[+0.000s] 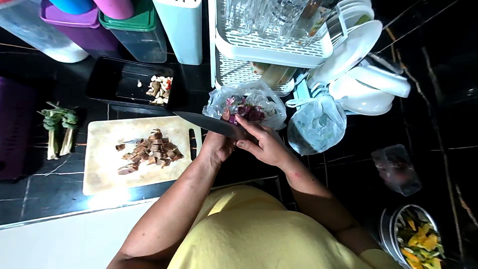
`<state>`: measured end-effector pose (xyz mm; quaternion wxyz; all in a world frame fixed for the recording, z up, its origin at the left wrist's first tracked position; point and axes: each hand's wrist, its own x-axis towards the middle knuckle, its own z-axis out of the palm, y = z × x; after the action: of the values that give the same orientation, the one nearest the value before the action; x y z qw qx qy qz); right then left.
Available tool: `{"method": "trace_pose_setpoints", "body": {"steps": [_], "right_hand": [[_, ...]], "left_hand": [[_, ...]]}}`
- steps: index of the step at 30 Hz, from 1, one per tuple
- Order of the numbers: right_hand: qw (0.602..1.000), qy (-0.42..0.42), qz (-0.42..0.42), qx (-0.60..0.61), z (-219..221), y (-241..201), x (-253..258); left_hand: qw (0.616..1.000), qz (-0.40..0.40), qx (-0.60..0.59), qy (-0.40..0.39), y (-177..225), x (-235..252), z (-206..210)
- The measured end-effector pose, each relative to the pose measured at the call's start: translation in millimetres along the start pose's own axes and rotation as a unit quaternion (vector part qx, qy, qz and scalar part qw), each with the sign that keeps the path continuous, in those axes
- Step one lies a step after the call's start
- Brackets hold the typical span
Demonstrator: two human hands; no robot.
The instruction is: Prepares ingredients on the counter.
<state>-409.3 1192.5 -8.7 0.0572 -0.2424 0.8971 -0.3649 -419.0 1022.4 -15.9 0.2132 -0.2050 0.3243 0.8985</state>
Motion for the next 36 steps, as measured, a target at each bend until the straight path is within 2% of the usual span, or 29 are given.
{"method": "trace_pose_setpoints", "body": {"steps": [7,12,15,19,22,26,29,33,36], "right_hand": [[0.999,-0.002,-0.004,0.040,-0.7,4.7,0.8],[0.999,0.014,0.000,0.043,4.1,3.8,2.2],[0.990,-0.014,0.040,0.134,-2.7,2.2,3.7],[0.943,-0.023,0.139,0.303,-17.4,1.6,6.7],[0.940,0.014,0.191,0.283,-31.7,14.0,12.8],[0.954,0.009,0.233,0.188,-43.7,19.0,19.5],[0.969,-0.005,0.197,0.152,-40.5,14.7,18.1],[0.985,-0.049,0.069,0.150,-32.3,10.2,13.8],[0.984,-0.071,0.008,0.162,-23.3,5.6,8.7]], "left_hand": [[1.000,0.010,0.001,-0.011,-1.0,0.1,-2.4],[1.000,0.016,-0.010,0.008,-3.3,3.5,-7.7],[1.000,0.019,0.004,0.009,-5.2,6.7,-14.3],[0.995,0.001,0.033,-0.095,-1.6,10.0,-27.9],[0.989,-0.020,0.023,-0.146,-0.1,6.3,-29.2],[0.990,-0.024,0.011,-0.136,0.5,6.4,-30.4],[0.991,-0.010,0.033,-0.128,2.2,6.9,-31.2],[0.987,0.004,0.011,-0.161,1.4,10.5,-35.7],[0.992,0.002,0.010,-0.123,0.5,7.9,-31.4]]}}
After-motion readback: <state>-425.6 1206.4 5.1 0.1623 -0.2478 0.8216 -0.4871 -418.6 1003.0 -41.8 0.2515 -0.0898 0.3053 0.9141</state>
